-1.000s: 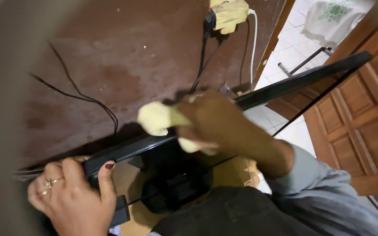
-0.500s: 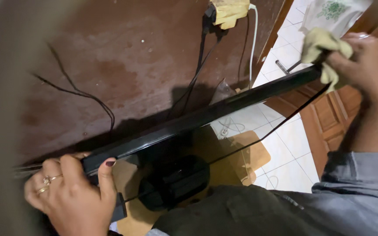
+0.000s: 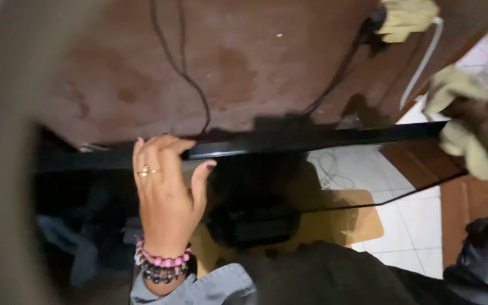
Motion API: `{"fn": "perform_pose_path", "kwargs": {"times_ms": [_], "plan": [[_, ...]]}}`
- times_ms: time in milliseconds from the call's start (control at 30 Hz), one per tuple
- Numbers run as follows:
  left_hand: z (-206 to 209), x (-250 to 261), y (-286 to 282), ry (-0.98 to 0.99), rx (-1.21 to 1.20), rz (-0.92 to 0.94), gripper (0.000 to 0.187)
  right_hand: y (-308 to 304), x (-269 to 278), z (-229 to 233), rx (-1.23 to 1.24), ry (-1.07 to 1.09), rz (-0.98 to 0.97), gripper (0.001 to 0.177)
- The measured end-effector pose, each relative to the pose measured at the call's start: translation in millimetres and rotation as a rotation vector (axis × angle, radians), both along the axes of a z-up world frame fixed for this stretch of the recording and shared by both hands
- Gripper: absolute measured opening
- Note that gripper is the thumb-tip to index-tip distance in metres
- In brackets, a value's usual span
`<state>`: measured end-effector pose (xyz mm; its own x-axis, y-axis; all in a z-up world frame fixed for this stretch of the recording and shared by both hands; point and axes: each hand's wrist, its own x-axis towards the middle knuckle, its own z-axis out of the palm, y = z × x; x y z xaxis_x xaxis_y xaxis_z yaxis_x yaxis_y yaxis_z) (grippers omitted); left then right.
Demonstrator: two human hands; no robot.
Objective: The person cleans a television and its stand by hand with a cloth, wiping the screen, frame, and base.
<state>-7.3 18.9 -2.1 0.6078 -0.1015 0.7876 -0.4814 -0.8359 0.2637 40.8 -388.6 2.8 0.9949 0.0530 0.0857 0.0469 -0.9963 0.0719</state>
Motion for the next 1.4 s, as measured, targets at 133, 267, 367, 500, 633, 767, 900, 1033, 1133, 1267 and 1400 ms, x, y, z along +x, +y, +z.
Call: {"fn": "perform_pose_path", "kwargs": {"times_ms": [133, 267, 367, 500, 633, 767, 900, 1033, 1133, 1267, 1400], "plan": [[-0.4, -3.2, 8.8, 0.069, -0.017, 0.035, 0.022, -1.4, -0.6, 31.1, -0.396, 0.081, -0.050, 0.043], [-7.9, 0.0, 6.6, 0.070, -0.046, 0.020, 0.020, 61.7, 8.2, 29.3, 0.025, 0.209, -0.036, 0.047], [-18.1, 4.4, -0.1, -0.051, -0.125, -0.019, 0.016, 132.8, 14.7, 25.7, -0.231, -0.054, 0.399, 0.043], [-29.0, 11.2, 1.9, -0.094, -0.217, -0.074, 0.017, 214.2, 12.2, 26.1, -0.060, -0.531, 0.948, 0.038], [-32.6, 10.7, 0.9, -0.070, -0.272, -0.077, 0.026, 277.5, 26.6, 37.1, 0.331, -0.114, 0.592, 0.048], [-28.1, 10.3, 11.9, -0.084, -0.291, -0.126, 0.033, 281.9, 27.6, 44.6, 0.370, 0.003, 0.403, 0.048], [-28.9, 5.6, 54.6, -0.215, -0.294, 0.075, 0.024, 223.8, 25.7, 51.6, 0.288, -0.064, 0.104, 0.046], [-34.4, 11.7, 120.8, -0.220, -0.253, 0.395, 0.029, 132.0, 35.8, 39.7, 0.122, -0.192, -0.109, 0.054], [-43.1, 20.4, 151.2, -0.202, -0.181, 0.460, 0.039, 86.8, 50.2, 13.1, 0.961, -0.358, -0.182, 0.036], [-53.0, 20.1, 156.1, -0.140, -0.160, 0.428, 0.045, 93.5, 37.9, 19.8, 0.281, -0.169, -0.127, 0.043], [-46.6, 20.2, 173.1, -0.083, -0.079, 0.453, 0.052, 156.5, 11.3, 31.5, 0.053, 0.019, -0.065, 0.054]]}}
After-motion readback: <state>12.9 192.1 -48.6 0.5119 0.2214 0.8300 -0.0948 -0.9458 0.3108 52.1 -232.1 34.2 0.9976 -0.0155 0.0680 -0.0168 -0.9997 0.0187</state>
